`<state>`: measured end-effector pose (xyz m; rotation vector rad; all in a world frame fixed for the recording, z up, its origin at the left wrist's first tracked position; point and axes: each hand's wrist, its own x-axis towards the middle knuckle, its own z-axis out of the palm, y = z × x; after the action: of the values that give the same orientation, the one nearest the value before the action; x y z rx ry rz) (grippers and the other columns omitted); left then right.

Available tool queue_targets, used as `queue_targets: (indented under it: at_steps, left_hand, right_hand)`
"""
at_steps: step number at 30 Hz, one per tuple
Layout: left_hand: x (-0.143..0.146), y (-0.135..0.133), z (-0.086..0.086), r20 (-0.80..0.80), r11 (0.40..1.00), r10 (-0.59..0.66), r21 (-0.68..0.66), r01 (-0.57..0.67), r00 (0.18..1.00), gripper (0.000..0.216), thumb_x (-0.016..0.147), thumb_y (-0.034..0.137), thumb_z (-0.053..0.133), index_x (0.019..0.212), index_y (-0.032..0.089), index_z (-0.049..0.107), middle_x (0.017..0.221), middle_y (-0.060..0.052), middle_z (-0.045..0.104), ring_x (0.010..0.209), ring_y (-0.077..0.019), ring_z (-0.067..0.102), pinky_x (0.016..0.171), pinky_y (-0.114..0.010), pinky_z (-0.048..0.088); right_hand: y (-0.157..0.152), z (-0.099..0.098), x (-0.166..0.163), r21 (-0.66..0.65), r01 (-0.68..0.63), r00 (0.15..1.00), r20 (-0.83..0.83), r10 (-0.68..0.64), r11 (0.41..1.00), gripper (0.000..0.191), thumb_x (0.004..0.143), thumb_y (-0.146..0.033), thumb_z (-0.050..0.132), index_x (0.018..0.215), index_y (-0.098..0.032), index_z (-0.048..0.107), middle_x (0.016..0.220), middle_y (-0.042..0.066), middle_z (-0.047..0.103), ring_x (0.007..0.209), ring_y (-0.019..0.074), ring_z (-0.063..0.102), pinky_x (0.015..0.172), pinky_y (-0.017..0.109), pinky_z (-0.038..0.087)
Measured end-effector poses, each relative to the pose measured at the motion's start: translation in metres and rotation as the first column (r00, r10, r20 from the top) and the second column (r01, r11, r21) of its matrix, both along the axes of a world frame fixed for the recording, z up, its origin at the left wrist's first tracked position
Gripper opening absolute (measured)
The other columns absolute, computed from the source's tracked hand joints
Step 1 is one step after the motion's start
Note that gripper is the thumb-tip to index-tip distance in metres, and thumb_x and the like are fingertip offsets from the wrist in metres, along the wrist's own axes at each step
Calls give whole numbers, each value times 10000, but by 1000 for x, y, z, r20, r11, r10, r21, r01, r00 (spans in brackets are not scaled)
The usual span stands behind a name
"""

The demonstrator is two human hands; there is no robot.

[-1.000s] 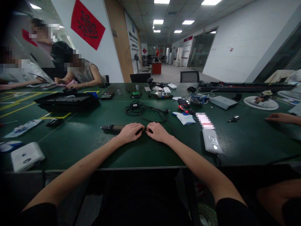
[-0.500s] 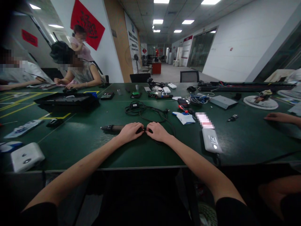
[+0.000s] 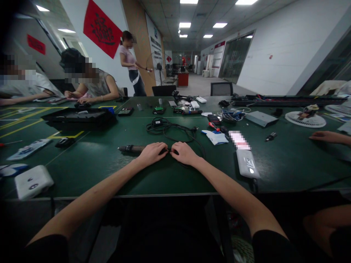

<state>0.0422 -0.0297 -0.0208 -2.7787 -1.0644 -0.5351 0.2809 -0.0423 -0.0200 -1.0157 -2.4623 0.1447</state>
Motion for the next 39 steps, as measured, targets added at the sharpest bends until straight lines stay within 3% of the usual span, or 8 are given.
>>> queue_targets:
  at_steps: [13,26,39]
  left_hand:
    - [0,1,-1,-8,999,-33,22,33,999,175,999,315,553,1155,247,589,1094,-40,694,1000,-224,652,906,-362,481]
    - [0,1,-2,4,1000,-9,24,9,1000,127,1004,335,559,1084,239,586,1040,-38,685,971,-222,651,878,-357,482]
    - [-1,2,-3,-12,999,-41,28,41,999,181,998,301,563,1171,255,587,1099,-42,690,1010,-225,651,905,-363,482]
  right_hand:
    - [2,-3,0,14,16,1000,3,-16,1000,100,980,-271,658,927,-190,634,1016,63,654,973,209,574,883,328,424]
    - [1,-2,1,24,4,1000,7,-4,1000,104,985,-266,646,919,-188,628,999,59,655,958,207,577,873,330,420]
    - [2,-3,1,25,3,1000,-5,-2,1000,99,981,-268,653,925,-190,629,998,59,655,957,205,580,868,326,422]
